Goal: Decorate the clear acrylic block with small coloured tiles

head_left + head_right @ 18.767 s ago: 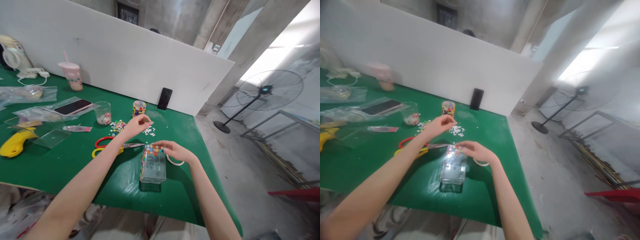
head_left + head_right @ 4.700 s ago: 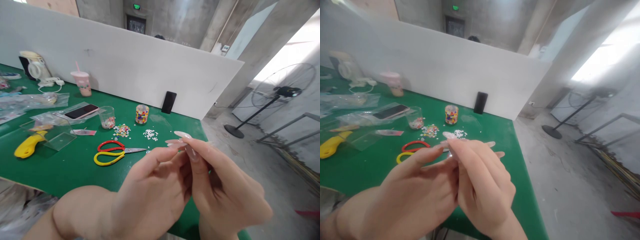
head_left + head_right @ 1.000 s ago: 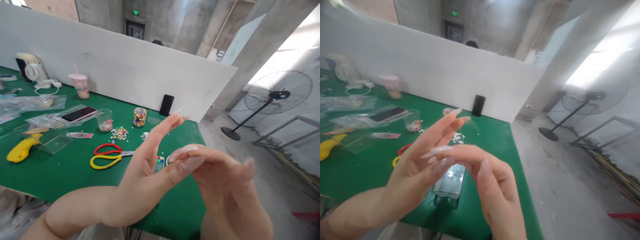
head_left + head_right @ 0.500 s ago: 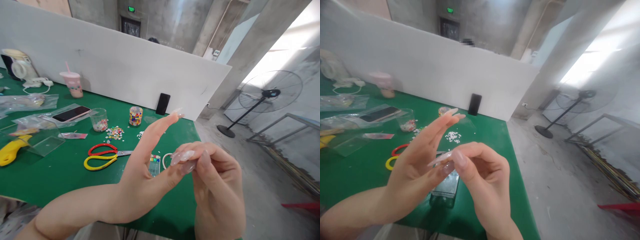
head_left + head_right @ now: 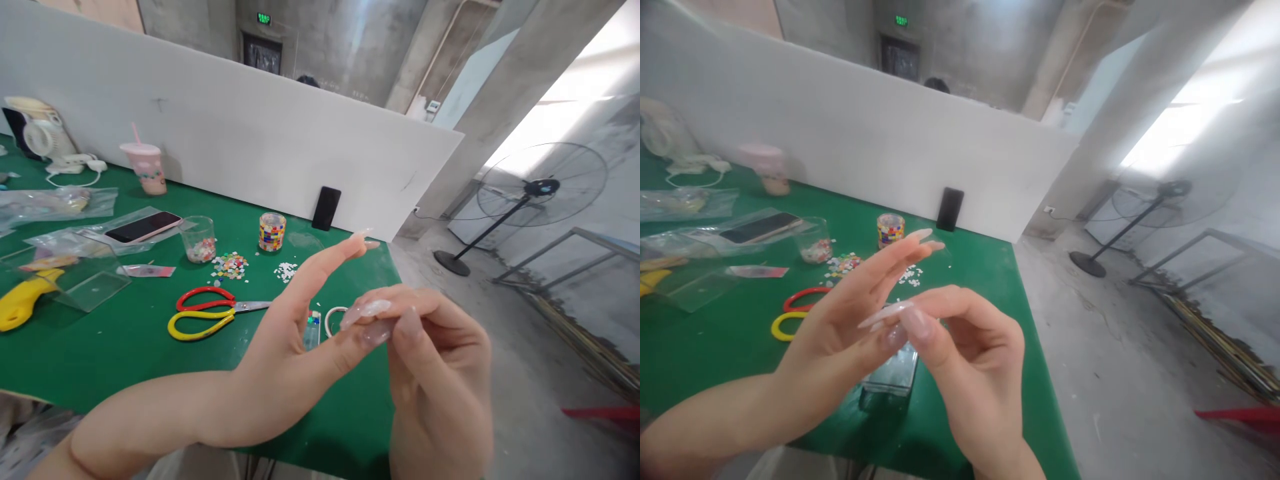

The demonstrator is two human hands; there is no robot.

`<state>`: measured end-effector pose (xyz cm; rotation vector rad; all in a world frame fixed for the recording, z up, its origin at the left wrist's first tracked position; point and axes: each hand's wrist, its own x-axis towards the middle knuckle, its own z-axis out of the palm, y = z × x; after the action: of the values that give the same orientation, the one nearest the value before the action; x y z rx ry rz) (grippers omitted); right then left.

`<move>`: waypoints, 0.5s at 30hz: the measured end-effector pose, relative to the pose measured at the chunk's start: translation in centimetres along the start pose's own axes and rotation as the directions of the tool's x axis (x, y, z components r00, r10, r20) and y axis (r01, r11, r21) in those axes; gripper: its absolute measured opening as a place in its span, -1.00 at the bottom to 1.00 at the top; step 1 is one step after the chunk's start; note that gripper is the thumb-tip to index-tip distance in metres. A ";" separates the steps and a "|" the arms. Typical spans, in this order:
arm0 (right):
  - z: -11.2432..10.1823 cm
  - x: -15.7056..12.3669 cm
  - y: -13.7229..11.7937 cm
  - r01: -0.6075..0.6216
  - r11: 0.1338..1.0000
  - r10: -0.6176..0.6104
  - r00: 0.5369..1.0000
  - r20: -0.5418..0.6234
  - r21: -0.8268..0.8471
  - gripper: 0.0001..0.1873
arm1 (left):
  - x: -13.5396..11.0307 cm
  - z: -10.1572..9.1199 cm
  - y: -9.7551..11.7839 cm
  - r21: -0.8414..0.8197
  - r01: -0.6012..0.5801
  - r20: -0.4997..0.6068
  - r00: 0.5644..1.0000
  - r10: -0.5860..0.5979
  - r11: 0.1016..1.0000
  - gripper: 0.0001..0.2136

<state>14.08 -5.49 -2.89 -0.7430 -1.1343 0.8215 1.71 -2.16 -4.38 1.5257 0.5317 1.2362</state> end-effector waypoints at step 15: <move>-0.8 -0.1 -0.6 -0.001 1.000 -0.001 0.986 0.166 0.012 -0.80 | 0.3 -0.9 0.6 -0.071 0.115 0.065 0.992 -0.111 0.991 -0.55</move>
<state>14.94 -6.00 -2.63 -0.6736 -1.2767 0.9028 0.87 -1.78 -3.80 1.4456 0.5194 1.1076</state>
